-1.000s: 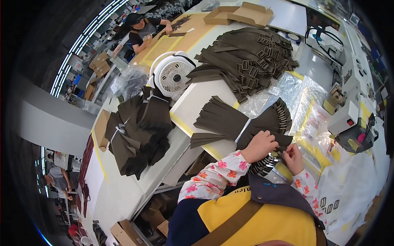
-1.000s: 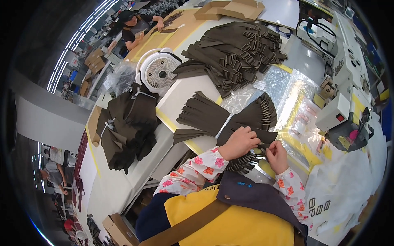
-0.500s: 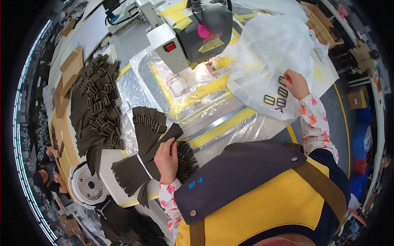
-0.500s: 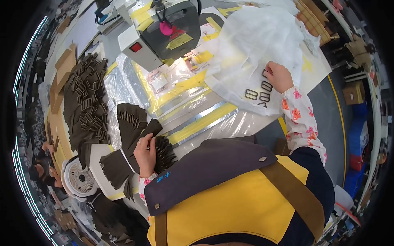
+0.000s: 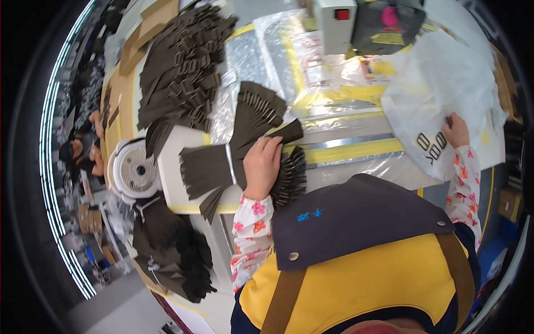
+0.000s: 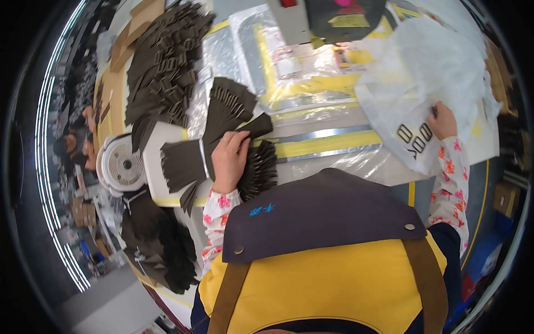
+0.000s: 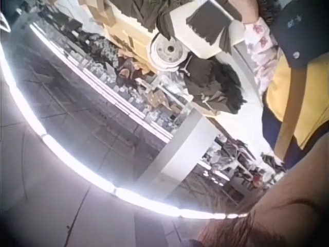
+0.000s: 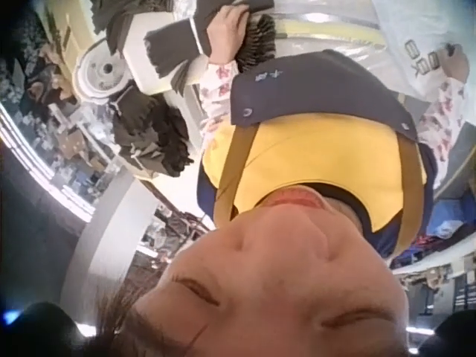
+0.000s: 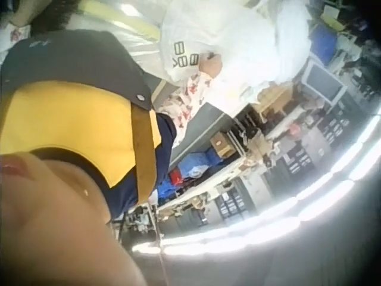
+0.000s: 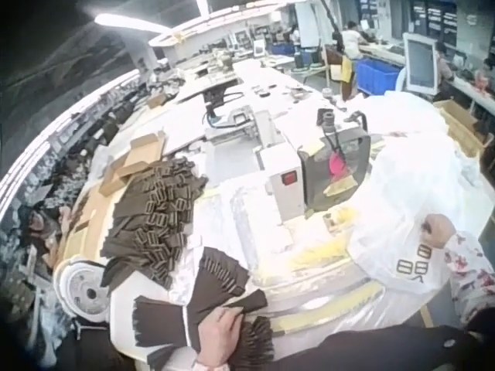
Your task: Attaching metal buckles to fabric straps and securing them using a sewing machine in a workshop.
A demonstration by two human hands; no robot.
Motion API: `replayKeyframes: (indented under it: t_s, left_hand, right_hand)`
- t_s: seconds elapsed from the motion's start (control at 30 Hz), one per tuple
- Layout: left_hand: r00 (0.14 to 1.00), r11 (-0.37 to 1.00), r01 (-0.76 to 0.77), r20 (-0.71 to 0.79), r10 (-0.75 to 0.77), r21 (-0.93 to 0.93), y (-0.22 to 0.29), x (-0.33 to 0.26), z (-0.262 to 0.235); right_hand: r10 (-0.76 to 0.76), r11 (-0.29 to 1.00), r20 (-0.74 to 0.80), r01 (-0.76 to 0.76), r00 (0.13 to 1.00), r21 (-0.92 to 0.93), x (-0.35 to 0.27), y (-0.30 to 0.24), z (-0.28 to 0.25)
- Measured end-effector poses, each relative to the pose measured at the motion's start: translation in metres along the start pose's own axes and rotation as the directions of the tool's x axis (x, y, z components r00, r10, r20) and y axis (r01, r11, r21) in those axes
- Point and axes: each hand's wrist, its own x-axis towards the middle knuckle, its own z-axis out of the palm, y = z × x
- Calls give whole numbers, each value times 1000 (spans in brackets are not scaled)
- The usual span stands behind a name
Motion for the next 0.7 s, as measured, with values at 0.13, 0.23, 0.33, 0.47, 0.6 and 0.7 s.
replayKeyframes:
  t_s: [0.13, 0.23, 0.33, 0.47, 0.6, 0.7]
  left_hand:
    - [999, 996, -1, 48, -4, 89, -9, -4, 0]
    - [996, 988, -85, 49, 79, 133, -15, -4, 5]
    - [977, 973, -163, 166, 136, 161, -14, 2, 3]
    - [987, 977, -153, 80, 142, 151, -8, 4, -3]
    - [989, 977, -149, 31, 146, 156, -2, -13, -14]
    - [990, 984, -135, 61, 128, 118, -14, -24, 1]
  right_hand:
    - [9, 958, -39, 3, 999, 288, 17, -31, -13]
    - [-54, 577, 139, -82, 989, 813, 15, -127, -26]
    - [-352, 284, 319, -224, 880, 932, 10, -212, -17]
    - [-528, 70, 375, -401, 762, 913, 11, -283, -5]
    - [-543, 89, 340, -350, 768, 932, 7, -313, 2]
    - [-551, 210, 410, -355, 727, 911, 1, -309, 18]
